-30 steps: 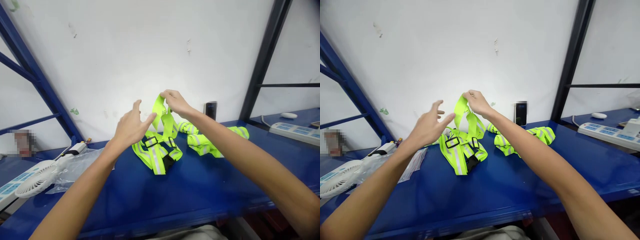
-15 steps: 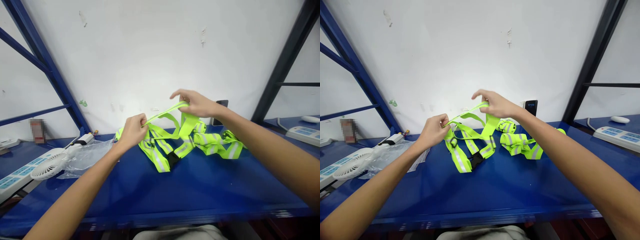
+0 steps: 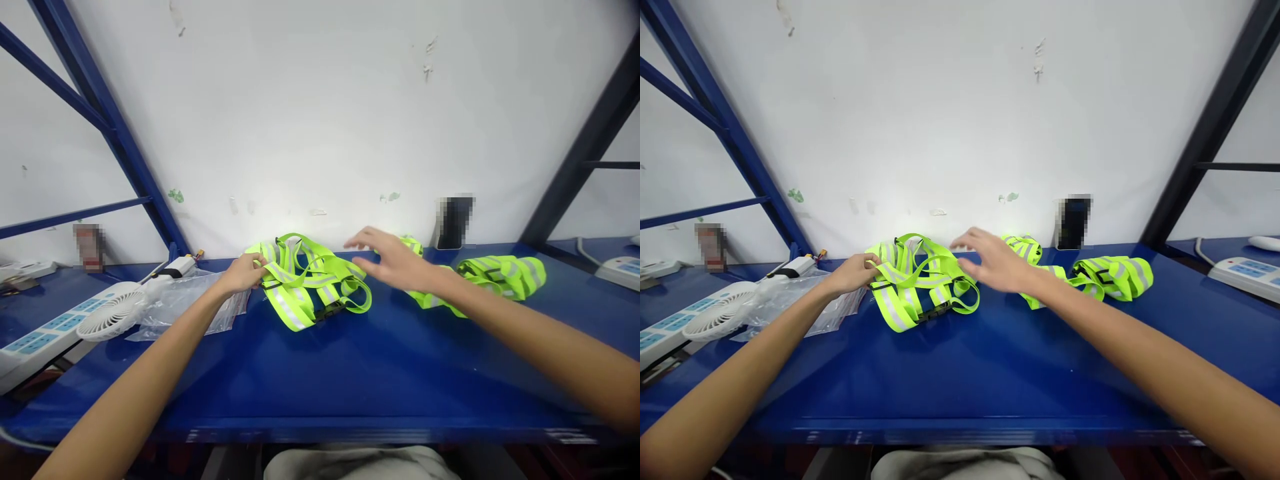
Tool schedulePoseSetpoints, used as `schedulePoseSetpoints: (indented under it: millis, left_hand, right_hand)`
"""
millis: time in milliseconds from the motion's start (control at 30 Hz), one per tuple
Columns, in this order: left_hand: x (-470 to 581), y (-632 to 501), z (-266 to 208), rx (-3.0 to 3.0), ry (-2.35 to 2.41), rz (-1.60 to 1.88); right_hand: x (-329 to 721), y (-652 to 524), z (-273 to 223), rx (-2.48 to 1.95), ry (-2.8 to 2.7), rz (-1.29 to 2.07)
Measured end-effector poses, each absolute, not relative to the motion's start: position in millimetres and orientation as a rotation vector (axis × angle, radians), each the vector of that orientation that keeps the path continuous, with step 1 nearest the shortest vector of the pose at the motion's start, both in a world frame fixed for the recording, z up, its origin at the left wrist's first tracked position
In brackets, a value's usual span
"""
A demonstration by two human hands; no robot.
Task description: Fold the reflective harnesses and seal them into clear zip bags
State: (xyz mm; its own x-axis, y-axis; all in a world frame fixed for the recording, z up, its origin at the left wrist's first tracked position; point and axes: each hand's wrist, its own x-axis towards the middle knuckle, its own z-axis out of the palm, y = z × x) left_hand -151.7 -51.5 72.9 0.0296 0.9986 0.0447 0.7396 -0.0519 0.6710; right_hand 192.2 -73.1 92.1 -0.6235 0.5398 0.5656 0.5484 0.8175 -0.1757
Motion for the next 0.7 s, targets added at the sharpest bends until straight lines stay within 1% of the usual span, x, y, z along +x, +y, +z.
schedulePoseSetpoints:
  millis: [67, 133, 167, 233, 333, 400, 433, 467, 533, 600, 633, 700]
  left_hand:
    - [-151.2, -53.5, 70.5, 1.839, 1.658, 0.742]
    - [-149.6, -56.9, 77.2, 1.881, 1.539, 0.734]
    - [-148.6, -60.1, 83.9, 1.912, 1.48, 0.718]
    - [-144.8, -72.3, 102.0, 2.013, 1.373, 0.681]
    - [-128.1, -106.7, 127.7, 2.247, 1.254, 0.695]
    - [-108.7, -133.2, 133.9, 2.424, 1.207, 0.738]
    - [-98.2, -144.3, 132.4, 2.517, 1.182, 0.702]
    - [-88.3, -152.6, 128.2, 2.612, 1.131, 0.566]
    - [-73.5, -158.6, 114.6, 2.777, 1.035, 0.149]
    - [-67.7, -151.9, 100.5, 2.869, 1.148, -0.132]
    - [-67.6, -145.8, 95.5, 2.9, 1.177, -0.212]
    - [-70.3, -133.0, 91.6, 2.932, 1.129, -0.257]
  right_hand:
    - [179.9, -98.0, 74.9, -0.654, -2.53, -0.063]
    - [167.5, -115.8, 59.2, -0.593, -2.691, -0.211]
    - [162.4, -120.5, 53.2, -0.618, -2.732, -0.304]
    - [156.3, -121.7, 46.6, -0.71, -2.789, -0.377]
    - [158.0, -112.9, 48.1, -0.819, -2.795, -0.287]
    - [162.8, -108.1, 50.6, -0.773, -2.795, -0.259]
    - [165.2, -107.0, 50.9, -0.73, -2.809, -0.281]
    - [167.3, -106.7, 50.3, -0.695, -2.829, -0.323]
    - [170.7, -107.7, 47.0, -0.679, -2.852, -0.451]
    - [173.5, -109.0, 42.8, -0.731, -2.832, -0.601]
    - [174.8, -109.3, 40.9, -0.77, -2.811, -0.676]
    - [177.5, -108.6, 38.2, -0.837, -2.768, -0.804]
